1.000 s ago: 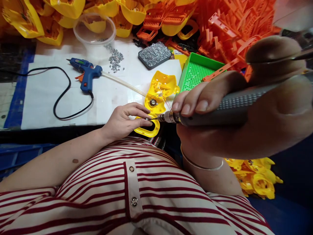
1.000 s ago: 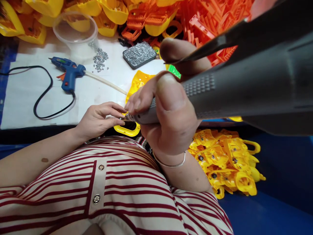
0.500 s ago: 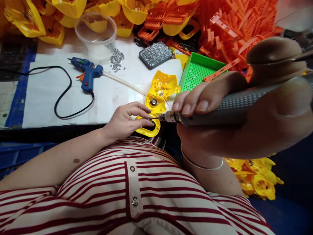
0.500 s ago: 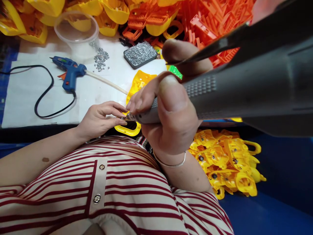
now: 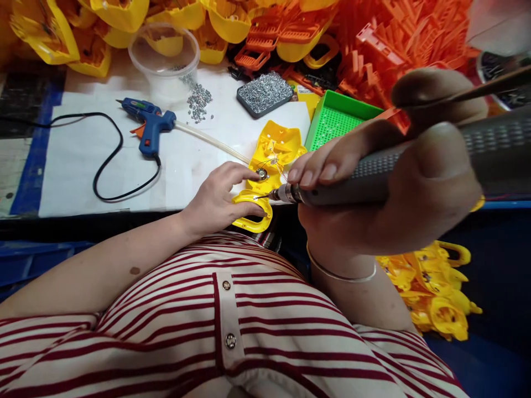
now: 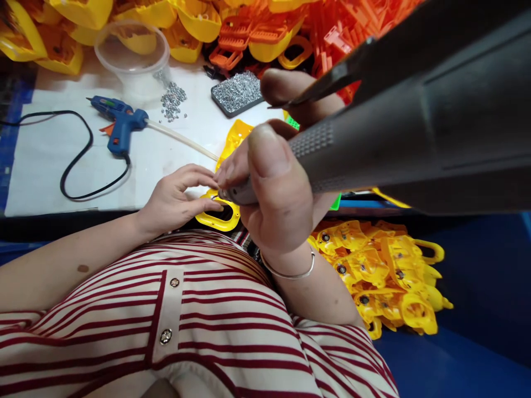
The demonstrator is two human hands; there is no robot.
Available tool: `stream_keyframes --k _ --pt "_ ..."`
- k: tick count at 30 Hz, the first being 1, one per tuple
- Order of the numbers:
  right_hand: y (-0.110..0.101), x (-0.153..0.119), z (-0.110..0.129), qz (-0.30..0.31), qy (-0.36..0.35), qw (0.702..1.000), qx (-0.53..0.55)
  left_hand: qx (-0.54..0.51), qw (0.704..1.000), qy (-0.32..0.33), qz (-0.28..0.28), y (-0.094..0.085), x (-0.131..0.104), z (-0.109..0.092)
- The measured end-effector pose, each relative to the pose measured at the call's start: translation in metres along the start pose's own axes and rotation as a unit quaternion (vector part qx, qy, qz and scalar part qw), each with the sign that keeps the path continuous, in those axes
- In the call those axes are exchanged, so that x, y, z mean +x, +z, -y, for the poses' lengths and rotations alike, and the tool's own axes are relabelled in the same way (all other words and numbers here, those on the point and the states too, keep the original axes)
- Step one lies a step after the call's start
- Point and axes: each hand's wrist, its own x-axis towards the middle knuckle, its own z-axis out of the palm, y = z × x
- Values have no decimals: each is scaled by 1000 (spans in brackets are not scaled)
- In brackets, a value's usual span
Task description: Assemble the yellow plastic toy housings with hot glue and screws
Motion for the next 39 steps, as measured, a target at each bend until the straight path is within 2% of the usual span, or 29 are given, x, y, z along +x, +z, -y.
stream_keyframes --k 2,4,7,10,13,20,27,29,33,35,39 --pt "-2 3 -12 -22 -44 999 -4 90 996 -17 -21 -2 3 3" --pt "-2 6 -20 -47 -60 997 -26 161 985 -65 -18 -4 5 3" --pt "-1 11 -29 -72 -78 993 -57 204 967 -140 59 -3 8 -2" --pt "-3 12 -43 -77 -105 990 -57 217 952 -172 127 2 9 -9" --pt "-7 11 -60 -64 -123 989 -46 211 947 -176 164 5 10 -14" --pt "-14 6 -77 -55 -42 987 -143 185 950 -174 184 5 12 -13" --pt "-20 6 -90 -33 26 992 -121 144 949 -197 200 3 15 -11" --pt "-20 6 -92 -46 21 991 -123 141 950 -192 200 3 15 -11" --pt "-17 6 -91 -68 -49 988 -129 137 952 -182 202 2 16 -8" --pt "-16 6 -91 -67 -62 987 -129 137 954 -176 199 2 16 -6" --pt "-20 6 -97 -44 11 990 -137 130 957 -171 195 3 16 -4"
